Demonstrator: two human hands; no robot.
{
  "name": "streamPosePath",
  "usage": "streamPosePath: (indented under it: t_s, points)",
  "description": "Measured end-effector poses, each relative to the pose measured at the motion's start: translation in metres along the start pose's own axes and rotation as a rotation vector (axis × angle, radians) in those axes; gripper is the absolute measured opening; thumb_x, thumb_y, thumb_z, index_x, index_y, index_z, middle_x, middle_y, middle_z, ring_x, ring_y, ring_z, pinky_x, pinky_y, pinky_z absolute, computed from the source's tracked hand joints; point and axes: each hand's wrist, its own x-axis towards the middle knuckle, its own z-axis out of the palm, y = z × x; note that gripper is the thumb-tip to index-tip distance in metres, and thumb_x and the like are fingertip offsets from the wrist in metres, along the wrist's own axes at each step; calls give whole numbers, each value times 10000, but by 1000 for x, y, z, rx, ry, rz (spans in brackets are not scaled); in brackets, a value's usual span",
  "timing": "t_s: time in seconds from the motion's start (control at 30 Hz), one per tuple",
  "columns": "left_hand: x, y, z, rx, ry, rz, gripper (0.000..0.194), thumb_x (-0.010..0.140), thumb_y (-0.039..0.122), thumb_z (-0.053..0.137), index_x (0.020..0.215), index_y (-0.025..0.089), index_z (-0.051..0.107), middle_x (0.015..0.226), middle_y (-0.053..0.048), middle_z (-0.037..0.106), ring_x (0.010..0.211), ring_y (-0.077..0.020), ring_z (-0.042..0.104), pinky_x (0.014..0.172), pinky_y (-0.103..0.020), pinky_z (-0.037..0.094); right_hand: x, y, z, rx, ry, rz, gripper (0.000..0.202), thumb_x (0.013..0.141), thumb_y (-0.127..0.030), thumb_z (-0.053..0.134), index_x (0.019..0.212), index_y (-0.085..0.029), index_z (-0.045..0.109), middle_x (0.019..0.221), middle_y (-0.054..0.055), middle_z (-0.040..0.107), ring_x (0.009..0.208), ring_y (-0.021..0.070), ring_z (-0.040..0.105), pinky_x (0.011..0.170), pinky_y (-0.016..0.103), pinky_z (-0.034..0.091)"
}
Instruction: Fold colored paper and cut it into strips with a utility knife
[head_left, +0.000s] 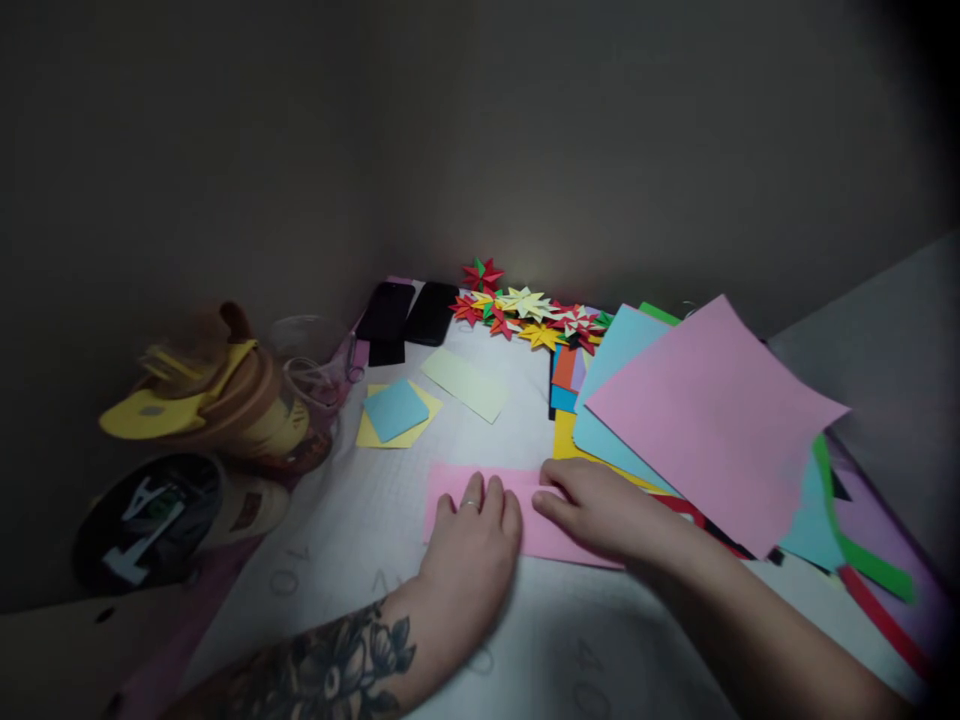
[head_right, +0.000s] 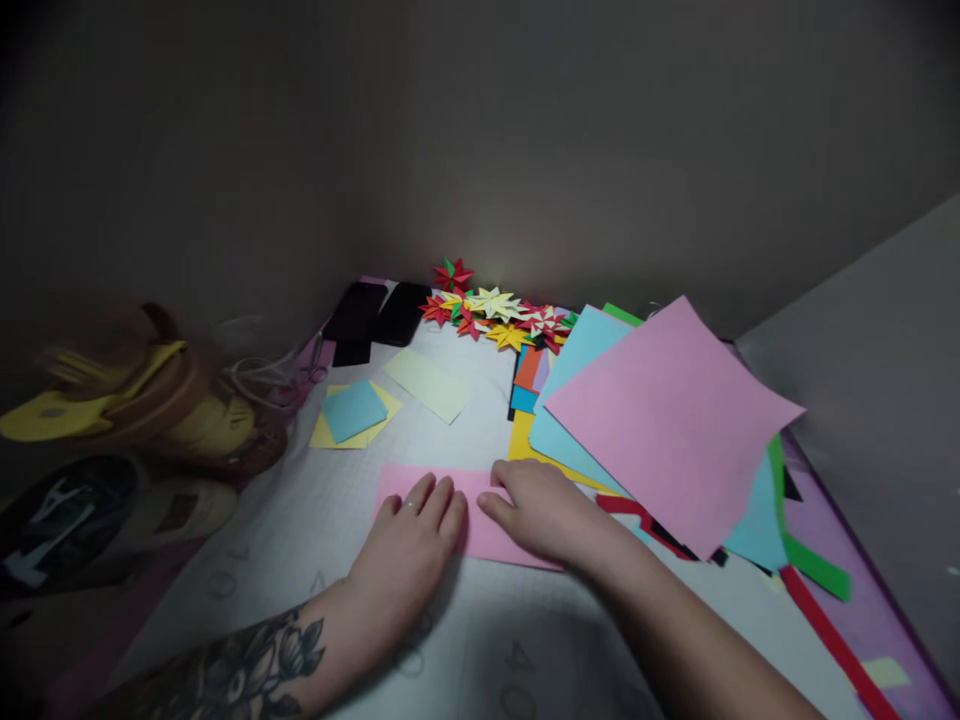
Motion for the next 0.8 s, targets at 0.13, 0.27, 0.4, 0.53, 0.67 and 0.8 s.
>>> streamPosePath:
  t_s: [0.13, 0.27, 0.4, 0.53, 0.67, 0.8]
  points:
    - [0, -1, 5, 23, 15, 36, 438, 920, 108, 366, 1349, 85, 450, 1395, -194, 467, 1272, -336, 446, 889, -514, 505, 4, 0, 0, -104, 34, -56, 259, 897, -242, 416, 695, -185, 568, 769, 56, 640, 755, 182, 548, 657, 277, 327]
    - [0, 0, 10, 26, -38, 55, 490, 915, 108, 341, 1400, 48, 376, 1446, -209, 382, 1327, -375, 355, 948, -570, 452, 4, -2, 7, -161, 105, -46, 250, 898, -217, 417, 710, -183, 577, 769, 52, 639, 770, 184, 545, 660, 276, 319]
    - [-1, 2, 11, 14, -76, 23, 538, 897, 101, 336, 1433, 50, 317, 1484, -198, 306, 1346, -417, 292, 936, -627, 430, 4, -3, 11, -150, 136, -39, 261, 900, -204, 422, 695, -186, 581, 751, 38, 628, 761, 172, 532, 662, 267, 317]
    - [-1, 3, 10, 5, -96, -2, 552, 888, 88, 332, 1440, 62, 308, 1493, -193, 283, 1352, -422, 275, 938, -645, 414, 5, -3, 12, -151, 134, -22, 260, 902, -212, 433, 692, -186, 585, 752, 32, 632, 753, 170, 531, 656, 266, 313]
    - [-1, 3, 10, -6, -91, -13, 546, 895, 86, 322, 1440, 61, 304, 1492, -196, 282, 1352, -414, 281, 940, -645, 410, 5, -3, 11, -177, 129, -11, 257, 903, -221, 439, 699, -188, 592, 764, 33, 647, 766, 178, 548, 659, 272, 310]
    - [-1, 2, 8, -27, -89, -27, 521, 918, 127, 330, 1435, 64, 316, 1485, -197, 300, 1353, -405, 287, 940, -642, 411, 5, -4, 10, -194, 133, -8, 251, 902, -223, 445, 712, -188, 605, 779, 37, 661, 776, 182, 561, 662, 275, 313]
